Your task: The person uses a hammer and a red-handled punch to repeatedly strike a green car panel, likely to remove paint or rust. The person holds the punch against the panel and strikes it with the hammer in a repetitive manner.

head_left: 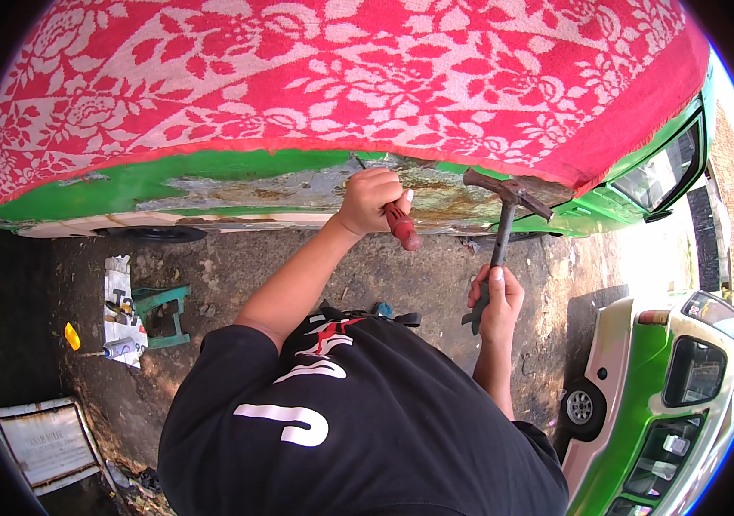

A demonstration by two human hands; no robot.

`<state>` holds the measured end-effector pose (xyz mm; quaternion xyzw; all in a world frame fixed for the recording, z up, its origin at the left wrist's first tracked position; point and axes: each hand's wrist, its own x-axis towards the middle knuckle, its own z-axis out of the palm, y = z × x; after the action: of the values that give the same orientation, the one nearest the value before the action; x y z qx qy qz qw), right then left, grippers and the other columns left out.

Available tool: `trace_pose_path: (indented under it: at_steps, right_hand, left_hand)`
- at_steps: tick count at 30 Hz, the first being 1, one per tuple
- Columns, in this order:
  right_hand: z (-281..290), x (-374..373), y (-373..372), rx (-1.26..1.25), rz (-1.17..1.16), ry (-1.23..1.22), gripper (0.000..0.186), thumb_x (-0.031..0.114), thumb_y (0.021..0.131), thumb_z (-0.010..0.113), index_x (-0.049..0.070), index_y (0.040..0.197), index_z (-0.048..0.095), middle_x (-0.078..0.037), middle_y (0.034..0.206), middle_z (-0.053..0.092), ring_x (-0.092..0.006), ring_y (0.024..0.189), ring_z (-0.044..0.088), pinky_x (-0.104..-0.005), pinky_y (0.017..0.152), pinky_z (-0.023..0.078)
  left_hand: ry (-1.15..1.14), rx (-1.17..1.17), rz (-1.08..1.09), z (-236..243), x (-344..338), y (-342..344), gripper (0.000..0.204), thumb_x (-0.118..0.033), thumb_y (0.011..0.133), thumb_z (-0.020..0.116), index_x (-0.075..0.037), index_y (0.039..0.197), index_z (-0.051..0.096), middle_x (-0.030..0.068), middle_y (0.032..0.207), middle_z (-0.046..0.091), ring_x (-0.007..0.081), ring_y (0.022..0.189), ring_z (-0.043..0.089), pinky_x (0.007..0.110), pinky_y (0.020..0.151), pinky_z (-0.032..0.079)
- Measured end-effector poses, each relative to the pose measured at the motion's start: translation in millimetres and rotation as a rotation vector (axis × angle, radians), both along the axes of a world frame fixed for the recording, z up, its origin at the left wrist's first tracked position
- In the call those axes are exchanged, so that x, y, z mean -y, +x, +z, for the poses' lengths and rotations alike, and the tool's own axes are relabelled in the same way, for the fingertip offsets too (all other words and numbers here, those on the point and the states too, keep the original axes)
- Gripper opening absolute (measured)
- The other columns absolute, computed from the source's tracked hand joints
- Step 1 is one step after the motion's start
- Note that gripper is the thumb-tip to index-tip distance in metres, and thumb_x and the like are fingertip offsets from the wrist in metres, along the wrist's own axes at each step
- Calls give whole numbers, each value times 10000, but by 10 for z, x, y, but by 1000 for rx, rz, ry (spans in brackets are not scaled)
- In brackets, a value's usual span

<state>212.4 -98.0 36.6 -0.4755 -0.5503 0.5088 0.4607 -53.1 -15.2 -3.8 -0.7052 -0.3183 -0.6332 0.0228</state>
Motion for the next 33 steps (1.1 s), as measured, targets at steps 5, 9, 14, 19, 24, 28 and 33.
trace_pose_path:
  at_steps: [5, 9, 14, 19, 24, 28, 33]
  right_hand:
    - [0, 4, -14, 2, 18, -10, 381, 311, 1012, 504, 3, 800, 581, -24, 598, 521, -97, 522, 489, -245, 495, 388]
    - [7, -4, -23, -5, 23, -9, 373, 305, 1012, 507, 5, 806, 585, -24, 600, 522, -95, 523, 489, -244, 497, 390]
    - [9, -4, -14, -1, 24, -2, 366, 299, 1013, 506, 5, 811, 587, -21, 603, 522, -92, 526, 489, -243, 497, 391]
    - [23, 18, -11, 23, 45, 23, 401, 336, 1011, 501, 3, 803, 582, -25, 602, 528, -98, 527, 493, -247, 496, 389]
    - [43, 126, -20, -35, 22, 203, 467, 406, 1004, 489, 2, 784, 575, -36, 585, 536, -109, 519, 516, -255, 485, 392]
    - [53, 143, -23, 75, 30, 326, 459, 391, 998, 510, 14, 742, 565, -28, 545, 514, -106, 495, 515, -256, 468, 389]
    - [55, 68, 2, 154, -11, 121, 410, 348, 1001, 527, 28, 746, 555, -12, 559, 514, -87, 501, 493, -242, 476, 375]
  left_hand:
    - [1, -6, 14, 6, -1, -3, 360, 16, 723, 646, -43, 568, 326, 82, 536, 298, 264, 452, 347, 387, 439, 281]
    - [0, -3, 20, 1, -2, -2, 365, 18, 721, 648, -43, 569, 321, 82, 537, 291, 263, 452, 341, 387, 439, 282]
    - [-27, -32, 48, 31, 8, -9, 344, -15, 705, 671, -54, 564, 359, 88, 537, 344, 274, 467, 401, 390, 441, 330]
    - [-85, 2, 114, 49, -16, 50, 345, -15, 732, 678, -48, 575, 373, 90, 540, 357, 272, 474, 406, 391, 449, 331]
    - [-148, 141, 126, 180, -117, 127, 391, 7, 797, 677, -23, 599, 341, 96, 545, 323, 248, 469, 338, 384, 452, 280]
    - [-180, 143, 130, 182, -163, 145, 350, -22, 827, 685, -11, 613, 409, 98, 551, 401, 234, 477, 403, 353, 462, 316]
    - [-246, 187, 188, 163, -239, 152, 255, -15, 822, 674, 1, 651, 486, 114, 580, 486, 232, 493, 466, 333, 479, 362]
